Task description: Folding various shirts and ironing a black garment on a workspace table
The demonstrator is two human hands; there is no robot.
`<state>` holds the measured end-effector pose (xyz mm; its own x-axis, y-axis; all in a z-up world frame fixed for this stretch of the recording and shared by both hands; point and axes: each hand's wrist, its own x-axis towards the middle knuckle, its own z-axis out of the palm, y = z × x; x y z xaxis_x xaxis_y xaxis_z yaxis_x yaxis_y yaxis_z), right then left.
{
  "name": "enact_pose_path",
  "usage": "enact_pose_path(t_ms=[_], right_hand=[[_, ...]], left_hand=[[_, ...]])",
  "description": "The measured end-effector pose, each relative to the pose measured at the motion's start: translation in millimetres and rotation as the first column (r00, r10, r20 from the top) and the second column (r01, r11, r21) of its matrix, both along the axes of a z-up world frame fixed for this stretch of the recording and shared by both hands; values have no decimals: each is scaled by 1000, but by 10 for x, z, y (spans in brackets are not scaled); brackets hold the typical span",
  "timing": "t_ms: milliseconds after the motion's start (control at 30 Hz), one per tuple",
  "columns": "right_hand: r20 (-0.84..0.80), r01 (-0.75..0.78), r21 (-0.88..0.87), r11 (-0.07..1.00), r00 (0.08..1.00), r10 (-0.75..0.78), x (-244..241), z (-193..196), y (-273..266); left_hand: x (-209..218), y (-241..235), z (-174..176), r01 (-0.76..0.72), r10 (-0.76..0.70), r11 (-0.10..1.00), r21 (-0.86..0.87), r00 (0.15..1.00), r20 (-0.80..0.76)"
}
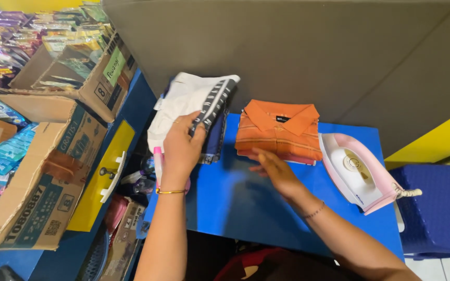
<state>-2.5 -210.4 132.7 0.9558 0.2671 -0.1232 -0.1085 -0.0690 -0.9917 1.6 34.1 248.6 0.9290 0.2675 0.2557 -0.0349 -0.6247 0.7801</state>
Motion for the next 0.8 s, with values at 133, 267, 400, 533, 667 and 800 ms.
enact_pose_path(t_ms=[133, 267, 400, 533, 667, 800], right_hand=[[-253, -59, 323, 945, 956, 146, 256, 156, 190], [-359, 97, 462, 882, 929, 86, 683, -619, 159], [-218, 174, 430, 886, 972, -85, 589, -481, 147], [159, 22, 319, 948, 984, -76, 279, 102, -41], [443, -200, -108, 974, 867, 227, -228, 1017, 24], [507, -335, -614, 715, 527, 682, -288, 441, -155]], left_hand=[[-209, -215, -302, 156, -161, 984, 83, 985, 59], [-527, -537, -700, 410, -410, 906, 102, 912, -18], [-657, -552, -830, 496, -501, 859, -126, 865, -9], [-648, -461, -1290, 363, -410, 698, -617, 909, 71], [-482, -231, -1415, 71, -470, -141, -987, 873, 130], [-406, -169, -1775, -9, -438, -219, -976, 895, 90]])
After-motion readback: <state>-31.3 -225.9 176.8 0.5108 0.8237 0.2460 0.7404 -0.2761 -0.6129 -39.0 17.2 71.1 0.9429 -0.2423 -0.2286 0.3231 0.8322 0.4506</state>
